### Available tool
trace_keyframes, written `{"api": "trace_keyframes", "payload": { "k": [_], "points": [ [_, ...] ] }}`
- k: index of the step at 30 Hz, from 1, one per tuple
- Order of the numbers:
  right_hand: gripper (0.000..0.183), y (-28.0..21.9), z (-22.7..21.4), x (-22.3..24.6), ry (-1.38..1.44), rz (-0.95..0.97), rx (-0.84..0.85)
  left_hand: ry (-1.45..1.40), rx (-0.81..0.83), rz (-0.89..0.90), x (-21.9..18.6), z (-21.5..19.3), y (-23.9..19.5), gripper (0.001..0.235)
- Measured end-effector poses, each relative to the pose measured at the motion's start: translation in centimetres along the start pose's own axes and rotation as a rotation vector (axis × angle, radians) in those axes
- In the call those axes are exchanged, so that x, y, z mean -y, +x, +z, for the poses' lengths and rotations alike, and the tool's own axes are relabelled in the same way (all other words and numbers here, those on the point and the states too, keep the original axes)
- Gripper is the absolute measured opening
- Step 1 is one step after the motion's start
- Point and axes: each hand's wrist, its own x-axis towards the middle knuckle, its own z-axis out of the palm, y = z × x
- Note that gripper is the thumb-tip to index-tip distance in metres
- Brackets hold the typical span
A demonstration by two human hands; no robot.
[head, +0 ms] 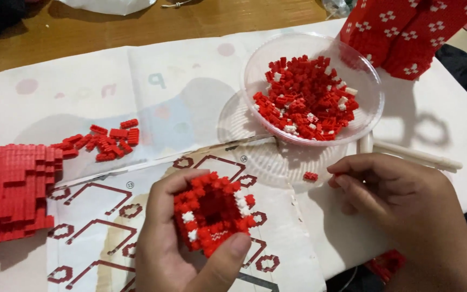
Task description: The person assembles a small, hollow, cube-like structure using red and white plastic bricks. They hold the partially built object in their left hand and use their right hand to pick up individual bricks from a nearby bowl and attach them to the structure.
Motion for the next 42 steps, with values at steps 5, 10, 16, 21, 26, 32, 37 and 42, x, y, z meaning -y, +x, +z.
{"api": "trace_keyframes", "payload": {
  "k": [5, 10, 16, 21, 26, 32, 37, 42],
  "points": [
    [0.015, -0.1, -0.4, 0.9, 0.076, 0.066, 0.012, 0.003, -0.022, 0.024, 0.4, 0.0, 0.0, 0.069],
    [0.025, -0.7, -0.7, 1.7, 0.264, -0.019, 0.039, -0.037, -0.022, 0.038, 0.4, 0.1, -0.2, 0.068],
    [0.028, -0.4, 0.4, 0.8, 0.579, -0.152, 0.115, -0.042, -0.003, 0.033, 0.4, -0.1, -0.2, 0.068],
    [0.037, -0.4, 1.1, -0.2, 0.788, -0.171, 0.196, -0.009, -0.021, -0.019, 0.2, -0.2, -0.1, 0.069],
    [0.013, -0.2, 1.2, -0.8, 1.425, -0.121, 0.554, 0.037, -0.027, -0.001, 0.4, -0.2, 0.0, 0.069],
    [0.016, 0.4, -1.5, -4.0, 1.419, -0.175, 0.421, -0.013, -0.045, -0.107, 0.2, -0.1, 0.2, 0.074],
    [0.017, 0.4, -2.1, -6.5, 1.122, 0.006, 0.132, 0.040, -0.070, -0.052, 0.6, 0.1, 0.3, 0.075],
    [0.018, 0.6, -1.5, -5.2, 1.037, 0.084, 0.132, 0.093, -0.109, 0.049, 0.7, 0.6, 0.1, 0.073]
  ]
}}
